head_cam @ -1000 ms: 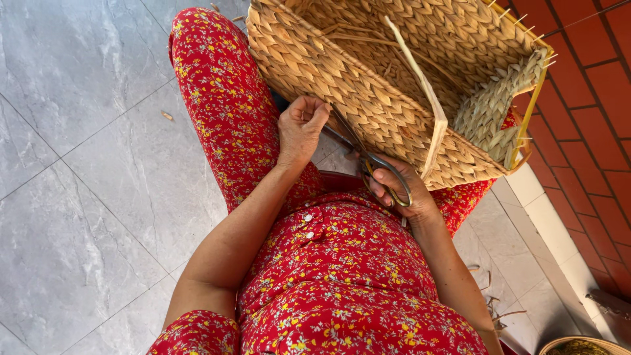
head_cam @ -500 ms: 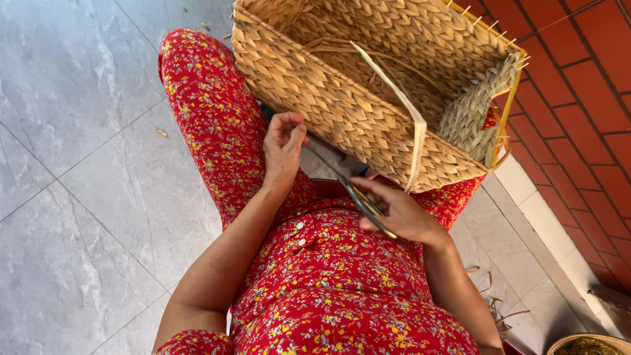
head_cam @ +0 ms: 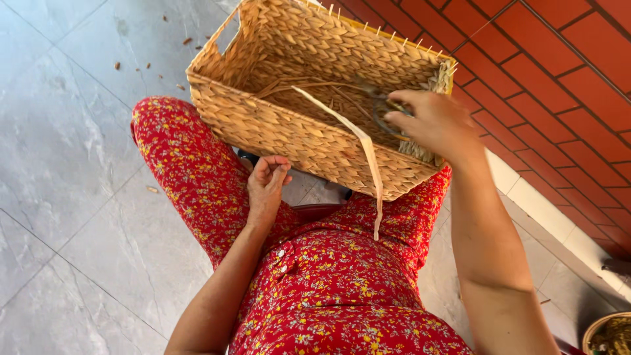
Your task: The person sits on the floor with a woven water-hyacinth basket on their lap and weaves a flat reed strip along the basket rim, tucking the strip through the weave. They cut the strip with scissors and press the woven strip down along the edge to secure it.
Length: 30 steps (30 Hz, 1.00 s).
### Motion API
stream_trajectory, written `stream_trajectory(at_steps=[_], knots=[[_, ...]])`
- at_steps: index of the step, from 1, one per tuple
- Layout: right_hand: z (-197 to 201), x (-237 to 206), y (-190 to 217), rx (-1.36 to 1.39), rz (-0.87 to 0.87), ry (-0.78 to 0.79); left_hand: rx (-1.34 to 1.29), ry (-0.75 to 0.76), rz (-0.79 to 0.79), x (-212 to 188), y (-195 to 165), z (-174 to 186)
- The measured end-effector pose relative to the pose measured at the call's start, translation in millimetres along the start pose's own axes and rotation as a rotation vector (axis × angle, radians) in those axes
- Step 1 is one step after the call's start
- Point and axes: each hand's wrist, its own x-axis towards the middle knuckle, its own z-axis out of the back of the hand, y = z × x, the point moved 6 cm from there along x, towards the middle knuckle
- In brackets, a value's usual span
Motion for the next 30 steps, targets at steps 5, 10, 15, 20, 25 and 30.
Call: stream_trajectory(at_steps=[5,10,15,20,25,30], knots=[[-13,22,17,0.022,0.097,0.032,0.022,0.032,0.011,-1,4,5],[-4,-18,5,0.497,0.122,-0.091,0.057,0.004,-0.042,-3,10,5],[25,-86,-45,0.934,0.127,-0.424,0.237,0.011,-0.25,-23,-24,-8],[0,-143,-78,0.834,-0.003,-0.554,0.57,0.093,-0.702,-55,-96,-49],[-38,-149,-72,0.569,-0.025,-0.569,0.767,0.23,-0.781,-68,-121,-101],[-56,-129,-70,0.557,0.04,-0.691,1.129,0.316,-0.629,-51,-104,-148]])
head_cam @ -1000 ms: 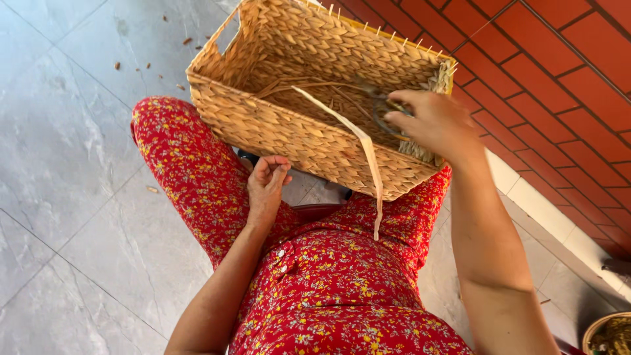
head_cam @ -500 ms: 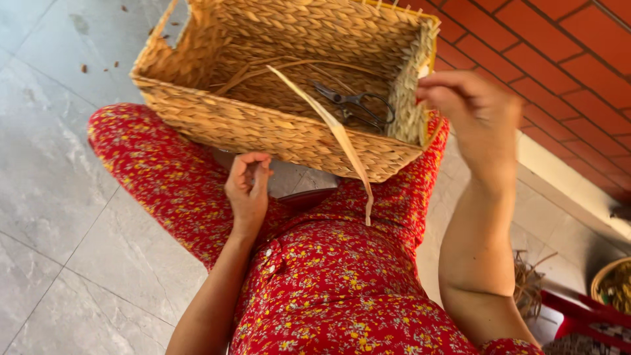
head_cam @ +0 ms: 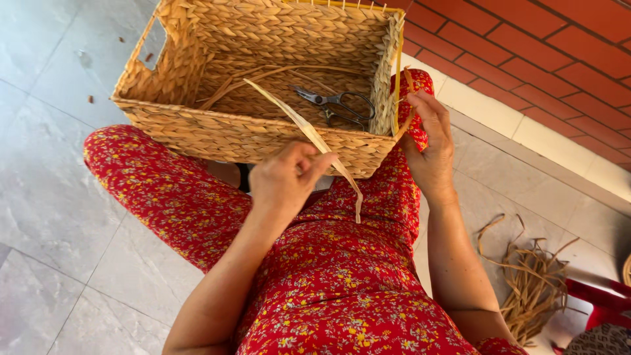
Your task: The person sits on the floor with a woven water-hyacinth basket on their lap and weaves a flat reed strip along the basket rim, tucking the strip through the weave. They cut the strip with scissors and press the woven strip down along the edge to secure it.
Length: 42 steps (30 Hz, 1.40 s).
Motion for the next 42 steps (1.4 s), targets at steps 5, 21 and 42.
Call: stream_trajectory(at_steps=[5,21,42], knots=[[-10,-2,-26,-0.053,-0.025,-0.069,-0.418,0.166,0.182,21,-11,-9],[37,-16,-52,-0.108,-0.008,-0.429,0.272,0.216,0.262,111,82,15],[-21,112,-18,0.168,0.261,-0.007,-0.106,-0.095,-0.389,30,-90,-28]])
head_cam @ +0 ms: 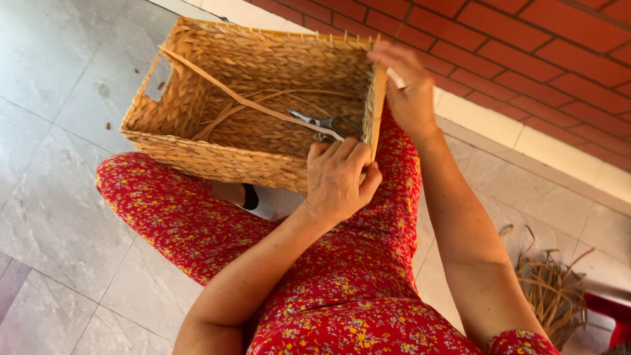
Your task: The person sits on the floor with a woven water-hyacinth basket on their lap and weaves a flat reed strip along the basket rim, tucking the strip through the weave. They cut the strip with scissors and press the woven strip down along the edge to secure it.
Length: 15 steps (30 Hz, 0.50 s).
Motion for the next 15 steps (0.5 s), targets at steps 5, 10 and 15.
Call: stream_trajectory(at_steps=[5,10,15], knots=[[-21,7,28,-0.113,0.109,0.19,-0.053,-0.084,-0.022,-8,-2,48],[-13,20,71,-0.098,0.209,0.074,-0.127,-0.263,-0.104,-7,-8,115],[-4,6,138,0.012,0.245,-0.104,-0.296,-0.335,-0.207,-18,2,188]])
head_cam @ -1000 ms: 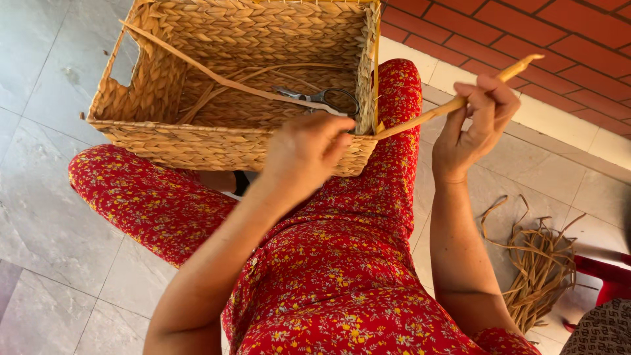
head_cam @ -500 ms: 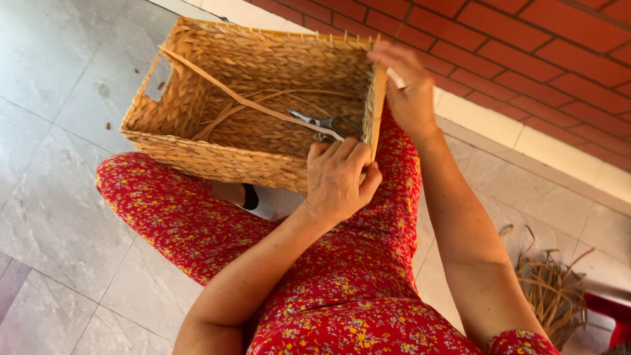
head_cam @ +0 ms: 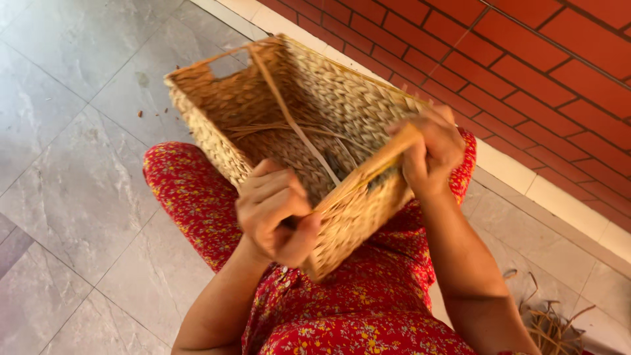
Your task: The person sits on the floor with a woven water-hyacinth basket on their lap and weaves a flat reed strip along the basket rim, tucking the strip through the weave. They cut the strip with scissors and press the woven strip down along the edge to secure it.
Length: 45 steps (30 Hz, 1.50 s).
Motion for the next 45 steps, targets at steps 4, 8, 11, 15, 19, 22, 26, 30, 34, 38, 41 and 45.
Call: stream_trajectory(at_steps=[4,8,11,15,19,22,26,30,34,38,41,45], knots=[[14,-17,49,-0.13,0.048,-0.15,-0.211,-0.08,-0.076,-5,10,31],[13,-42,63,-0.299,-0.052,-0.164,-0.212,-0.011,-0.04,-19,38,26],[3,-54,67,-0.396,-0.106,-0.045,-0.12,0.006,0.067,-38,50,24],[-11,-58,63,-0.287,-0.314,0.296,0.113,0.016,0.17,-73,34,39],[-14,-42,63,-0.024,-0.45,0.351,0.28,0.007,0.414,-99,23,49],[-11,-21,77,0.032,-0.347,0.315,0.207,-0.031,0.475,-112,13,46],[-32,11,76,0.237,-0.368,0.411,0.088,-0.077,0.646,-124,22,33],[-81,21,57,0.517,-0.567,0.536,-0.002,-0.157,0.722,-130,30,28],[-111,5,47,0.566,-0.711,0.626,0.008,-0.173,0.717,-130,31,26],[-118,-3,46,0.588,-0.737,0.64,0.027,-0.19,0.779,-133,34,20],[-123,-6,43,0.558,-0.785,0.677,0.015,-0.198,0.774,-135,36,18],[-129,-8,42,0.65,-0.851,0.676,-0.002,-0.217,0.763,-139,37,17]])
